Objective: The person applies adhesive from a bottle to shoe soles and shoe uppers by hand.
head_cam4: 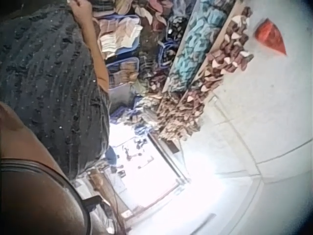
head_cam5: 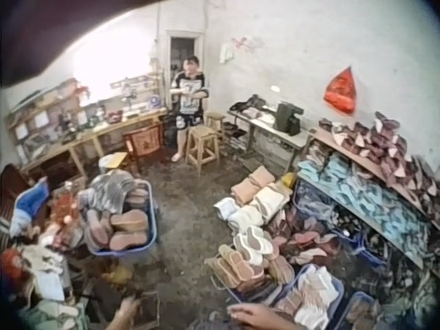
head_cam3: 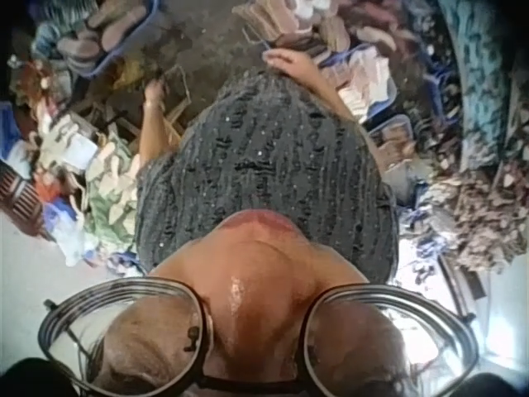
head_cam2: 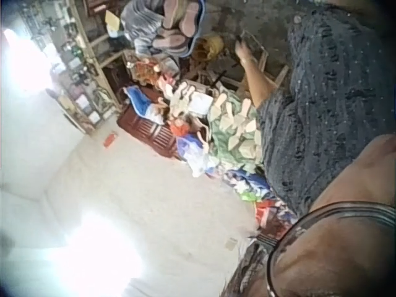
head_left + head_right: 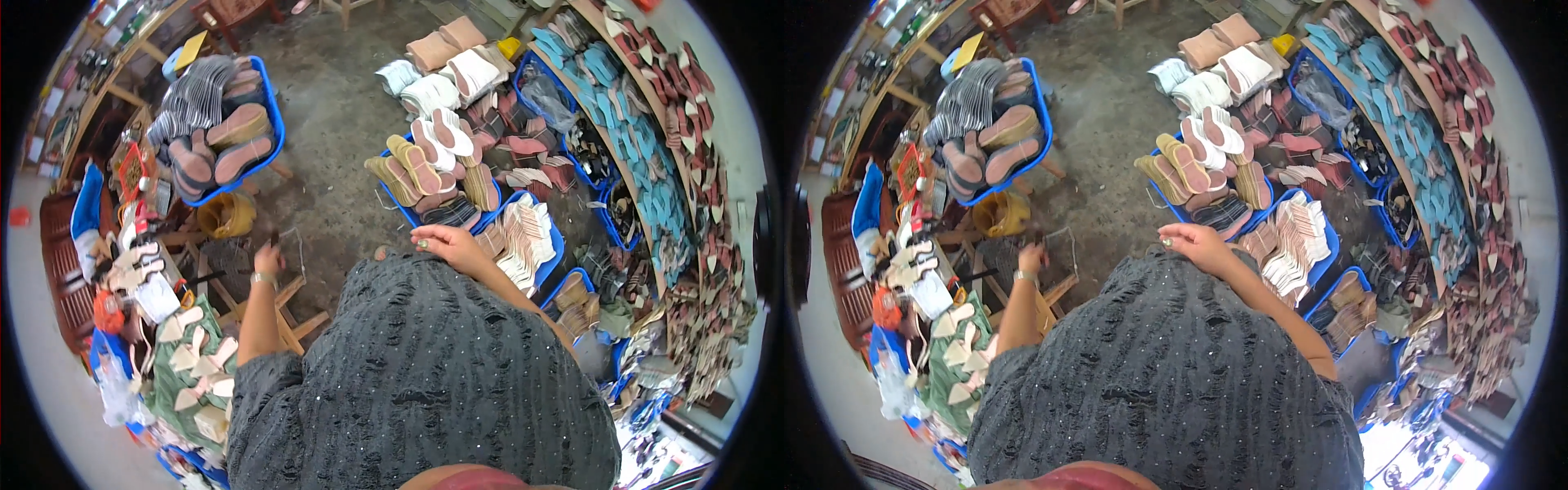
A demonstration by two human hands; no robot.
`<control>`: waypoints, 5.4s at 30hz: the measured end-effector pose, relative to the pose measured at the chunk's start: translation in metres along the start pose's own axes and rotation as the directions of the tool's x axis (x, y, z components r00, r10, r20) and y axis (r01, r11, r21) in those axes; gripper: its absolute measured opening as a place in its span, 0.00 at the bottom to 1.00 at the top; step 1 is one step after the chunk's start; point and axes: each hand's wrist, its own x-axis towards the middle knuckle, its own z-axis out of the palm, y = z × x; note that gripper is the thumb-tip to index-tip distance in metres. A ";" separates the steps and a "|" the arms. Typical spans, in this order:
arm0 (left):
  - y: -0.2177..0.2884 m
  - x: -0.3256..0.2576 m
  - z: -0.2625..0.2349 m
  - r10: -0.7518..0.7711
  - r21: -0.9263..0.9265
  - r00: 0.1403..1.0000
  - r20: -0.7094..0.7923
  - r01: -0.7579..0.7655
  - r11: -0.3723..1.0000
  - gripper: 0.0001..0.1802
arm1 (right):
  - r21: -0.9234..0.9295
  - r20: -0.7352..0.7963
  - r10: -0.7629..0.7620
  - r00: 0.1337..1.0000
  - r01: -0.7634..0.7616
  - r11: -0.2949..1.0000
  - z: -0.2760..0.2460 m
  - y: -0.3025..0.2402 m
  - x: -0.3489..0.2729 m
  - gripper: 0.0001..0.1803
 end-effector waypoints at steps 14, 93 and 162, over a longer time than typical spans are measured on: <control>-0.039 -0.046 -0.008 -0.296 0.049 0.953 0.061 0.293 0.955 0.07 | 0.139 0.063 -0.069 0.996 0.059 0.988 0.014 0.031 -0.005 0.17; -0.112 -0.126 0.098 -0.205 0.238 0.953 0.223 0.151 0.960 0.15 | -0.141 0.353 -0.019 0.936 0.073 0.987 0.001 0.032 0.022 0.18; 0.139 -0.588 0.249 -0.460 -0.766 0.842 -0.281 0.093 0.637 0.11 | 0.627 0.442 -0.405 0.800 0.046 0.777 0.125 -0.054 -0.059 0.11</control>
